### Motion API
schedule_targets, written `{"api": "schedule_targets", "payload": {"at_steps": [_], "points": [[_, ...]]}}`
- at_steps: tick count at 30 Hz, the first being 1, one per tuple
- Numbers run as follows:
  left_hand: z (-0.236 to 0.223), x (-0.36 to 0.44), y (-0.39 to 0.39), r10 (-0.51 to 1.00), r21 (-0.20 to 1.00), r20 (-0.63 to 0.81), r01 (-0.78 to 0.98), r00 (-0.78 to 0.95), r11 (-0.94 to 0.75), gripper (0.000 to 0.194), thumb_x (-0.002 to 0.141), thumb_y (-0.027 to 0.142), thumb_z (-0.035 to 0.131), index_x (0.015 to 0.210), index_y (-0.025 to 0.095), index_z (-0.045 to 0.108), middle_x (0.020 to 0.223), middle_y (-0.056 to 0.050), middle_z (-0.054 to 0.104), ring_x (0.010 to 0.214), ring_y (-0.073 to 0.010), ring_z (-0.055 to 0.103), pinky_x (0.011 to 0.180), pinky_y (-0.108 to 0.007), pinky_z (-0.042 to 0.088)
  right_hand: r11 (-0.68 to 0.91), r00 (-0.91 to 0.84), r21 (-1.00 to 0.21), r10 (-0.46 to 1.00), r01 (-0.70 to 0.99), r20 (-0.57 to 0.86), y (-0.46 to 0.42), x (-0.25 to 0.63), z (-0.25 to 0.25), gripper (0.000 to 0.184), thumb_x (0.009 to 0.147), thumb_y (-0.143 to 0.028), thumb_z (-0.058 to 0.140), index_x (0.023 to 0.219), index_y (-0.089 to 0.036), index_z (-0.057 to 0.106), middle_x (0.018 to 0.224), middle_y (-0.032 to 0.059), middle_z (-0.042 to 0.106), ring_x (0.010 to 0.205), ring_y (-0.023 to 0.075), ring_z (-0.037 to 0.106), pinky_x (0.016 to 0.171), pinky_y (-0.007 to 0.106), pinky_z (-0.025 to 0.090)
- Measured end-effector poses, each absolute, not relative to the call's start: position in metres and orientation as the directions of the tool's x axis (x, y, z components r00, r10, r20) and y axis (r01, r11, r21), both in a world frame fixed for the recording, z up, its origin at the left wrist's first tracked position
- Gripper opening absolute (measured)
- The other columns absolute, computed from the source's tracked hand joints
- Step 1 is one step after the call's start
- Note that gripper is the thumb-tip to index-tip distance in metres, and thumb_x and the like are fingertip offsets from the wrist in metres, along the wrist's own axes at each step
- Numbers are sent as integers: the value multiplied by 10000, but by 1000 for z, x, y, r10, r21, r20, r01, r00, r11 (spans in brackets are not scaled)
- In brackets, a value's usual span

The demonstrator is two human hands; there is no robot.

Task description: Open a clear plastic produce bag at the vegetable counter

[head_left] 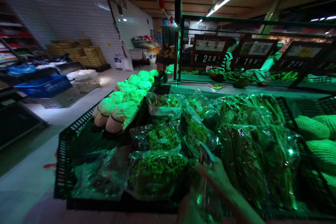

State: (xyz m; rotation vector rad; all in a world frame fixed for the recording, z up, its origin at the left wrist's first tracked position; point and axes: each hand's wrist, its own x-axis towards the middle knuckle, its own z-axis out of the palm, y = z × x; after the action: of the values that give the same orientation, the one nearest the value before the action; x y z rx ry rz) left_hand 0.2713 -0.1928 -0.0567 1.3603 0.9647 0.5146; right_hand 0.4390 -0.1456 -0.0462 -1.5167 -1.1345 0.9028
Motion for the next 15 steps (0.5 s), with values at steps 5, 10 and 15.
{"api": "schedule_targets", "payload": {"at_steps": [5, 10, 15], "points": [[-34, 290, -138, 835, 992, -126, 96, 535, 88, 741, 697, 437, 942, 1346, 247, 641, 1226, -73, 820, 1125, -341, 781, 965, -424, 643, 35, 289, -984, 954, 173, 85, -74, 456, -1, 321, 756, -470, 809, 879, -195, 698, 738, -11, 613, 737, 186, 546, 683, 319, 453], [-17, 302, -95, 873, 996, -10, 83, 487, -34, 905, 651, 535, 980, 1397, 208, 584, 1242, -141, 812, 1122, -362, 770, 949, -413, 626, -13, 346, -977, 936, 213, 62, -21, 476, 29, 317, 655, -463, 785, 724, -189, 639, 630, -34, 531, 634, 153, 462, 606, 309, 370], [-22, 312, -84, 864, 998, -12, 60, 503, -20, 929, 658, 543, 973, 1435, 214, 583, 1358, -163, 770, 1239, -399, 731, 1006, -445, 619, 30, 379, -968, 917, 251, 126, -19, 483, 33, 264, 685, -418, 744, 718, -217, 576, 640, -59, 481, 642, 140, 430, 623, 300, 359]]}}
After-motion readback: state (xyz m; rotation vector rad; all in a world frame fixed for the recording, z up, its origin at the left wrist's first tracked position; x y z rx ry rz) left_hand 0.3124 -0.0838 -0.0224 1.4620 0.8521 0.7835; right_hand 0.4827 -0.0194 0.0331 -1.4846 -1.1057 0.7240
